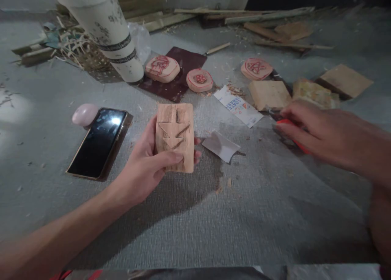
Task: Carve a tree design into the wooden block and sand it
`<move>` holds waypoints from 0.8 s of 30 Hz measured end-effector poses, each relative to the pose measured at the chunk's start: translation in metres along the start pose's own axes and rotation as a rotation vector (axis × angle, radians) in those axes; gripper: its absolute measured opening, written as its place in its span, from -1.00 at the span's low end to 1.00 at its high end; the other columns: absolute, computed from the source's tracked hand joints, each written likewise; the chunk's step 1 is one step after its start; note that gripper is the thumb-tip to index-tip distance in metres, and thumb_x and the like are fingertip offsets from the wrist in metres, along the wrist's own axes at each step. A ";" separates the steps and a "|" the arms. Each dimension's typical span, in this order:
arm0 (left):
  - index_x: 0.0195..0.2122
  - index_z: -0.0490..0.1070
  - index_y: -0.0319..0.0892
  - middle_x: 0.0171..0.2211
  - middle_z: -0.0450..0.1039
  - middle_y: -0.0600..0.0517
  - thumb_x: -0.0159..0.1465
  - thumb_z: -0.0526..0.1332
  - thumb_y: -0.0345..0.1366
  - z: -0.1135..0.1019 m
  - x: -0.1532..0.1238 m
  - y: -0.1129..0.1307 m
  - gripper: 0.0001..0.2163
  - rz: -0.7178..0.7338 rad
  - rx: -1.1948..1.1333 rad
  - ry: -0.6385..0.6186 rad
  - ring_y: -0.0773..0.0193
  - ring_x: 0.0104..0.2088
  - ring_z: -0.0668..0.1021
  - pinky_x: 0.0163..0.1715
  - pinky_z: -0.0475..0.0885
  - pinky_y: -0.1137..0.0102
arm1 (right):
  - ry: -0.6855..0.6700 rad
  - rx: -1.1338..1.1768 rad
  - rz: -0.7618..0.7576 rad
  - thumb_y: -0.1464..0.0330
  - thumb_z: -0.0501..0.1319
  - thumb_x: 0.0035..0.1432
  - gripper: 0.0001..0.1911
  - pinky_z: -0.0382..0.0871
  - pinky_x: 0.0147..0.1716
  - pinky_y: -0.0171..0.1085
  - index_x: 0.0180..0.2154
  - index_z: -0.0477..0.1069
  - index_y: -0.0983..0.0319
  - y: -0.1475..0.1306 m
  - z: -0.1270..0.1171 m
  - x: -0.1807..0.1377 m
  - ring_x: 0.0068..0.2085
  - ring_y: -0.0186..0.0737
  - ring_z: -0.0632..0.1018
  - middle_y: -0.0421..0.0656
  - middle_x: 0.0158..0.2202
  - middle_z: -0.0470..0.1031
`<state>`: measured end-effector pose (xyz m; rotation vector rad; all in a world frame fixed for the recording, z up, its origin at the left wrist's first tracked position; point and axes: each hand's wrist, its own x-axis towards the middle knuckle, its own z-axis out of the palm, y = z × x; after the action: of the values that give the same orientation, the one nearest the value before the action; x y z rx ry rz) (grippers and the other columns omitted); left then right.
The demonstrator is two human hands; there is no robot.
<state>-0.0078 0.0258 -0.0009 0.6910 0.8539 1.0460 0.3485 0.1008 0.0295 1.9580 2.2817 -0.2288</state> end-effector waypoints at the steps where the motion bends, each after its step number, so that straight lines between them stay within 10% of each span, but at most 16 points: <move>1: 0.30 0.33 -0.01 -0.09 0.73 0.00 0.22 0.49 -0.52 0.000 -0.001 -0.001 -0.33 -0.009 -0.005 -0.011 0.11 -0.16 0.79 -0.10 0.74 0.27 | 0.090 0.037 -0.025 0.00 0.02 0.37 -0.65 0.25 -0.33 -0.09 -0.14 0.37 0.10 -0.007 0.002 -0.003 -0.36 -0.02 0.51 -0.05 -0.31 0.56; 4: 0.29 0.36 0.01 -0.06 0.72 0.03 0.15 0.57 -0.50 0.000 -0.004 -0.005 -0.28 -0.044 0.006 -0.023 0.09 -0.14 0.81 -0.07 0.77 0.24 | 0.285 0.120 -0.139 0.08 0.01 0.54 -0.65 0.22 -0.31 -0.12 0.03 0.45 0.12 -0.032 0.011 -0.018 -0.32 -0.03 0.54 -0.06 -0.24 0.62; 11: 0.31 0.43 0.17 0.06 0.68 0.12 0.06 0.65 -0.51 -0.001 -0.011 -0.015 -0.17 -0.036 0.186 0.007 0.09 0.00 0.77 -0.10 0.72 0.43 | 0.271 0.250 -0.736 0.23 0.07 0.65 -0.70 0.22 -0.40 -0.20 -0.04 0.53 0.20 -0.084 0.032 -0.053 -0.31 -0.19 0.60 -0.09 -0.17 0.69; 24: 0.54 0.11 0.42 0.15 0.68 0.18 0.06 0.62 -0.57 -0.001 -0.012 -0.018 0.17 0.006 0.299 0.044 0.09 0.08 0.77 -0.05 0.73 0.39 | 0.263 0.261 -0.769 0.26 0.10 0.65 -0.69 0.14 -0.46 -0.19 -0.13 0.55 0.21 -0.092 0.035 -0.058 -0.39 -0.24 0.49 -0.15 -0.29 0.61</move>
<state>-0.0034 0.0086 -0.0127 0.9241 1.0592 0.9506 0.2666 0.0244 0.0092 1.1343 3.2284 -0.3668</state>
